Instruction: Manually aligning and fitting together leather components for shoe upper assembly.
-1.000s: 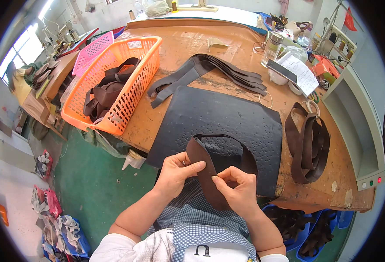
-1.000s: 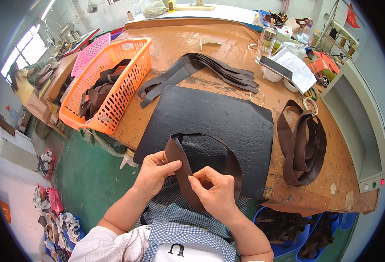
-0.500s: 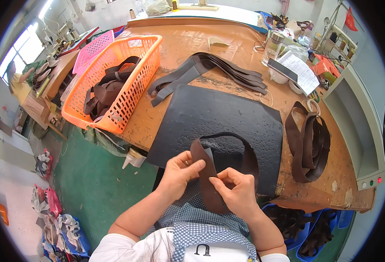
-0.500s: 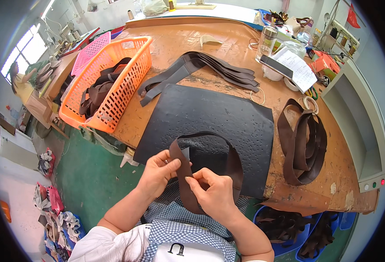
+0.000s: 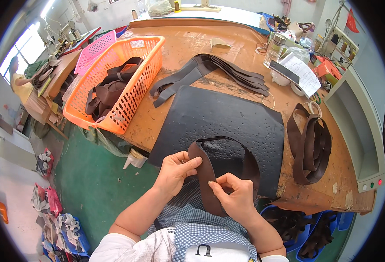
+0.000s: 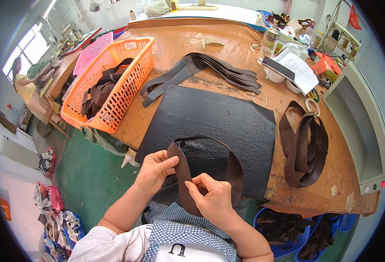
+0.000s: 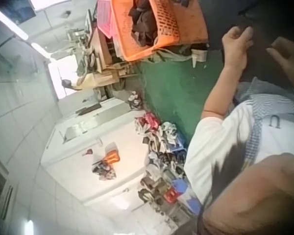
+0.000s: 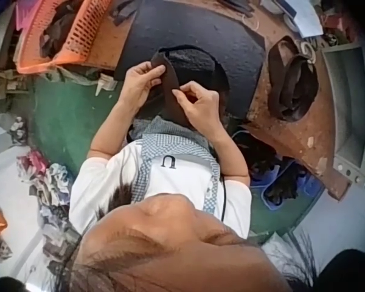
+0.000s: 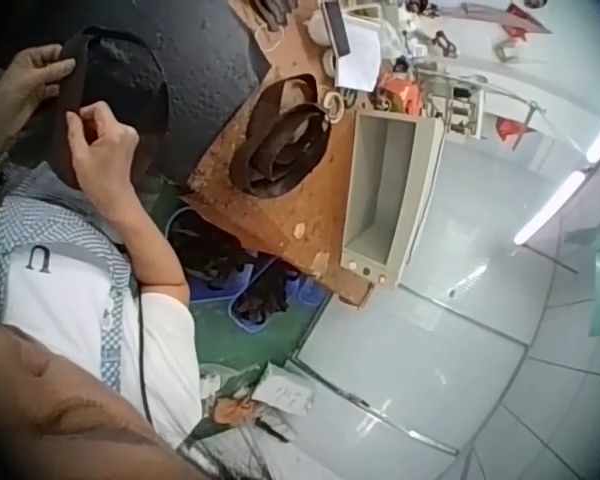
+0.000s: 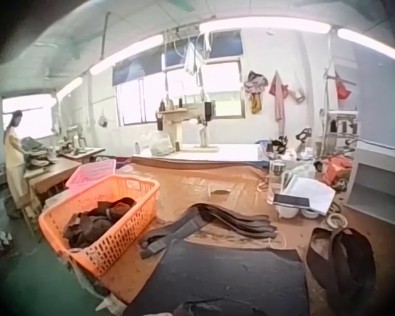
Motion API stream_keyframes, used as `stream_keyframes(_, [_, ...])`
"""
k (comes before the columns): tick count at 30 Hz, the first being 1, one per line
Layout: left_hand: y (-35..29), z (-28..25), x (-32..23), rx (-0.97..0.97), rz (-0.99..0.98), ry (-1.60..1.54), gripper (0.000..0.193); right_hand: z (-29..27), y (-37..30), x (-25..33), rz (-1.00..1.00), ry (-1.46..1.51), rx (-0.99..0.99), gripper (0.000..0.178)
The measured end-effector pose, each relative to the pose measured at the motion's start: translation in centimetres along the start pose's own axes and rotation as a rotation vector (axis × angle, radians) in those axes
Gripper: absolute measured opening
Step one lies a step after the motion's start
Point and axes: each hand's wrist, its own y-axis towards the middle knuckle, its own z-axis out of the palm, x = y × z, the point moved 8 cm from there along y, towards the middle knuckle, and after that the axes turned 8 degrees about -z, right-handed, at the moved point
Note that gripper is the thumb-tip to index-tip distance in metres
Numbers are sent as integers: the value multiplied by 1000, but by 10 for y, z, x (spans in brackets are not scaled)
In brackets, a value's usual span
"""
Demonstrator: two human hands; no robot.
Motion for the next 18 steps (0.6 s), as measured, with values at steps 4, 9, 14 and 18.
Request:
stream_keyframes(4, [-2, 4, 0, 17, 48, 32, 6, 2, 0, -2, 53, 67, 34, 12])
stream_keyframes(9, [-18, 18, 2, 23, 109, 143, 10, -2, 6, -3, 77, 127, 15, 12])
stream_keyframes(14, [-13, 15, -4, -3, 70, 16, 8, 0, 0, -3, 70, 138, 25, 11])
stream_keyframes(18, [-12, 9, -12, -42, 51, 44, 5, 0, -2, -1, 68, 128, 23, 11])
